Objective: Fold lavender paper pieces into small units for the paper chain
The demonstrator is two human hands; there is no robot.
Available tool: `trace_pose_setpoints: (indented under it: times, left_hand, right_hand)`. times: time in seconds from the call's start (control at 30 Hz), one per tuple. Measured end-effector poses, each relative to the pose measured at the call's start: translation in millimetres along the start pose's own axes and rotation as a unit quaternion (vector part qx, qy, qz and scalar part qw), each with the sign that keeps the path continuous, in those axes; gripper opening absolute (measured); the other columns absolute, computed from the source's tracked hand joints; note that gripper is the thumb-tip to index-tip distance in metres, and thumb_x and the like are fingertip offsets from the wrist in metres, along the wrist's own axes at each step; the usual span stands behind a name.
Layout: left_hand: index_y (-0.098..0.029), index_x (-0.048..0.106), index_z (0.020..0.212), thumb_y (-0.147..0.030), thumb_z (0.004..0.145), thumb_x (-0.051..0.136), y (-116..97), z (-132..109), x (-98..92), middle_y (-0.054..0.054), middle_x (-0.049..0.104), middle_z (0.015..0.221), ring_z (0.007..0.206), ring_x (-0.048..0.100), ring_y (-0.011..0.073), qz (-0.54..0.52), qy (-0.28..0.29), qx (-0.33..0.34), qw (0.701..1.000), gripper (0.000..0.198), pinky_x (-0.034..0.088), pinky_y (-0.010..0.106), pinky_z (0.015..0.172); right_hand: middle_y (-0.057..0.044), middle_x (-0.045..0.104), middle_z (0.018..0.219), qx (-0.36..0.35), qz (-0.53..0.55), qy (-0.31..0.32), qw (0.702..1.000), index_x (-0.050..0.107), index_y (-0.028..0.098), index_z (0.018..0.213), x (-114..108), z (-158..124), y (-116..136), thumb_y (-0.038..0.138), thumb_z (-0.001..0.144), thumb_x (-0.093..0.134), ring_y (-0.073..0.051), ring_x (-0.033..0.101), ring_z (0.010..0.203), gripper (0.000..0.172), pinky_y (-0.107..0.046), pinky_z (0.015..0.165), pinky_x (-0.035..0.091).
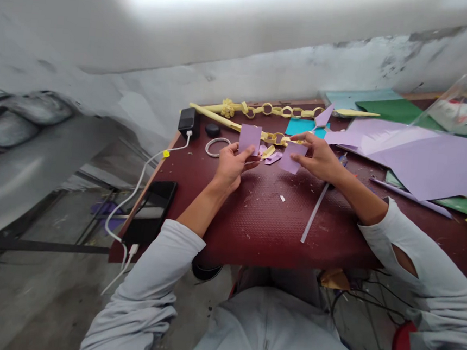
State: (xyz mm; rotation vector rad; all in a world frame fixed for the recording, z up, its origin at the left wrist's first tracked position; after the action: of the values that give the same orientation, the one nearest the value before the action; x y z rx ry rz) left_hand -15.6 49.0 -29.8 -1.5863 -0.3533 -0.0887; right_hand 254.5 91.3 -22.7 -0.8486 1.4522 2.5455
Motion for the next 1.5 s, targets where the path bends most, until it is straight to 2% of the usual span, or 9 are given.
trace_pose_setpoints:
  times: [0.1,0.2,0.33,0.5,0.7,0.83,1.0,1.1,1.5]
  left_hand:
    - [-0.018,0.074,0.100,-0.020,0.093,0.088,0,-2,0.8,0.006,0.080,0.089,0.072,0.077,0.0139,0.045,0.057,-0.022,0.997,0.016,0.066,0.026,0.069]
    - [-0.017,0.076,0.098,-0.026,0.090,0.091,2,-9,8.4,0.007,0.079,0.088,0.067,0.074,0.0135,0.062,0.130,-0.038,0.989,0.019,0.063,0.025,0.062]
    - [-0.017,0.080,0.099,-0.033,0.087,0.091,4,-18,16.8,0.007,0.078,0.087,0.064,0.072,0.0130,0.056,0.216,-0.059,0.973,0.023,0.063,0.024,0.059]
    - [-0.018,0.081,0.100,-0.036,0.086,0.093,2,-18,15.3,0.007,0.079,0.087,0.066,0.073,0.0138,0.048,0.225,-0.060,0.971,0.026,0.063,0.025,0.061]
    - [-0.018,0.080,0.100,-0.038,0.093,0.090,-1,-20,12.8,0.007,0.077,0.082,0.062,0.069,0.0127,0.044,0.260,-0.092,0.960,0.023,0.060,0.026,0.060]
    - [-0.016,0.079,0.101,-0.044,0.095,0.092,0,-27,15.1,0.008,0.077,0.084,0.063,0.072,0.0134,0.081,0.298,-0.088,0.947,0.031,0.061,0.025,0.059]
    - [-0.016,0.078,0.127,-0.068,0.098,0.086,-6,-32,20.9,0.013,0.086,0.109,0.079,0.082,0.0167,0.110,0.274,0.014,0.955,0.060,0.070,0.028,0.071]
    - [-0.018,0.076,0.141,-0.065,0.089,0.096,-9,-32,22.0,0.010,0.087,0.107,0.087,0.087,0.0203,0.110,0.262,0.087,0.955,0.073,0.073,0.031,0.078]
    - [-0.015,0.086,0.130,-0.060,0.093,0.094,3,-25,19.4,0.012,0.090,0.107,0.084,0.089,0.0214,0.131,0.222,0.182,0.949,0.059,0.077,0.033,0.079]
  right_hand:
    - [-0.006,0.078,0.102,-0.019,-0.030,0.034,0.999,0.073,0.025,0.143,-1,-1,3,0.042,0.093,0.089,-0.025,0.067,0.083,0.055,-0.041,0.075,0.057]
    - [-0.013,0.081,0.129,-0.073,-0.074,0.022,0.994,0.074,0.025,0.148,-1,-2,14,0.045,0.092,0.092,-0.027,0.069,0.096,0.062,-0.045,0.087,0.058]
    - [-0.011,0.082,0.125,-0.116,-0.057,0.035,0.991,0.081,0.027,0.136,-2,-1,28,0.052,0.099,0.087,-0.026,0.070,0.096,0.046,-0.043,0.087,0.057]
    - [-0.006,0.077,0.095,-0.149,-0.037,0.068,0.986,0.085,0.026,0.100,-1,-2,37,0.054,0.106,0.078,-0.023,0.068,0.088,0.030,-0.041,0.082,0.054]
    - [-0.006,0.077,0.106,-0.140,-0.019,0.095,0.985,0.086,0.029,0.120,0,-5,35,0.055,0.096,0.091,-0.023,0.069,0.093,0.036,-0.040,0.083,0.057]
    - [-0.007,0.079,0.103,-0.155,0.021,0.092,0.983,0.089,0.027,0.103,3,-4,37,0.055,0.100,0.088,-0.022,0.069,0.092,0.028,-0.038,0.081,0.057]
    - [-0.006,0.078,0.092,-0.095,0.098,0.041,0.990,0.083,0.020,0.091,7,-4,37,0.060,0.096,0.092,-0.019,0.066,0.084,0.041,-0.031,0.067,0.053]
    - [-0.003,0.072,0.083,-0.055,0.142,0.013,0.988,0.080,0.019,0.090,7,-4,35,0.063,0.089,0.098,-0.016,0.064,0.076,0.047,-0.030,0.063,0.053]
    - [0.000,0.074,0.079,-0.040,0.187,0.000,0.981,0.076,0.023,0.107,9,-3,42,0.062,0.084,0.102,-0.017,0.073,0.069,0.052,-0.031,0.061,0.058]
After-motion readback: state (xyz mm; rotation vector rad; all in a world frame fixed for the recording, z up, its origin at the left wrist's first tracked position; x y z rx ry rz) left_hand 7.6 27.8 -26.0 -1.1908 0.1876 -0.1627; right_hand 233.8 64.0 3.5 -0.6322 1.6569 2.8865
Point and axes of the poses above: each hand's wrist, its own z-axis towards the middle knuckle, its own x-axis out of the palm, y = z × x, the point moved 2 cm from there along z, towards the middle knuckle
